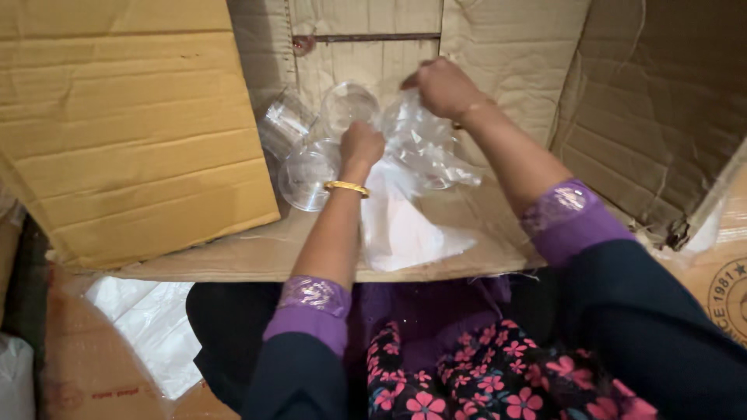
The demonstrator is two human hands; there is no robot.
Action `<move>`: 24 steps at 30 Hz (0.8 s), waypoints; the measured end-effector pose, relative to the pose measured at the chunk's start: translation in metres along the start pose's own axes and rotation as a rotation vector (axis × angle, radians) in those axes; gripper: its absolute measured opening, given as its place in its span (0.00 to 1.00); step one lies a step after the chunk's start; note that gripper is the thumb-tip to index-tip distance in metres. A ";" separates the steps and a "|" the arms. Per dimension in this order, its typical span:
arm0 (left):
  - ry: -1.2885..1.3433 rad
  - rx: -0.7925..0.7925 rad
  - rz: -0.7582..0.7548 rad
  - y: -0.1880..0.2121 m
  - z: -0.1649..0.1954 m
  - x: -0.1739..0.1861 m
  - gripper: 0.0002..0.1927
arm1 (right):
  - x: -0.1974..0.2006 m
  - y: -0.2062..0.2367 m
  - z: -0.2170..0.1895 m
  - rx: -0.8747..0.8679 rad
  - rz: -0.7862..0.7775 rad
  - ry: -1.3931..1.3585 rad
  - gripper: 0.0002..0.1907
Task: The person sits on the floor in front of an open cardboard box of clear plastic containers. They take each container, pull a plastic bag over it, tuck and twist the bag closed, and set the wrapped container aside, working through the box one at a time.
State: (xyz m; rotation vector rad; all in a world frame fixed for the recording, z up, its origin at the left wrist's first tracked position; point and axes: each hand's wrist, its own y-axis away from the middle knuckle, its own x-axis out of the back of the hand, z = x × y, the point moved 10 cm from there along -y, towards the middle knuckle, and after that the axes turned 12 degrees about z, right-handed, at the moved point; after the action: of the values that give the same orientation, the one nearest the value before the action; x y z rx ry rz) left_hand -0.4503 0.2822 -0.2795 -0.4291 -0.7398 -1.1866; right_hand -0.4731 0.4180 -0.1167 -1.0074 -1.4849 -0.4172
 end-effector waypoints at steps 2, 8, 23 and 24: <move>0.040 -0.005 0.089 0.006 0.004 -0.007 0.12 | 0.004 0.030 0.026 -0.108 0.026 -0.151 0.23; 0.572 -0.267 0.228 0.037 0.047 -0.009 0.06 | 0.032 0.112 0.055 -0.229 0.336 -0.488 0.25; 0.493 0.358 -0.190 0.005 0.064 -0.074 0.16 | -0.021 0.136 0.139 -1.198 0.231 -0.863 0.10; 0.492 0.401 -0.245 0.003 0.063 -0.082 0.15 | -0.022 0.136 0.142 -1.203 0.230 -0.909 0.11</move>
State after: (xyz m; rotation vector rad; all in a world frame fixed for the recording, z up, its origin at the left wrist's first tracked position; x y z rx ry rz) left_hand -0.4807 0.3805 -0.2940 0.2897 -0.5867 -1.2664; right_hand -0.4577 0.5934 -0.2065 -2.5416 -1.8429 -0.7700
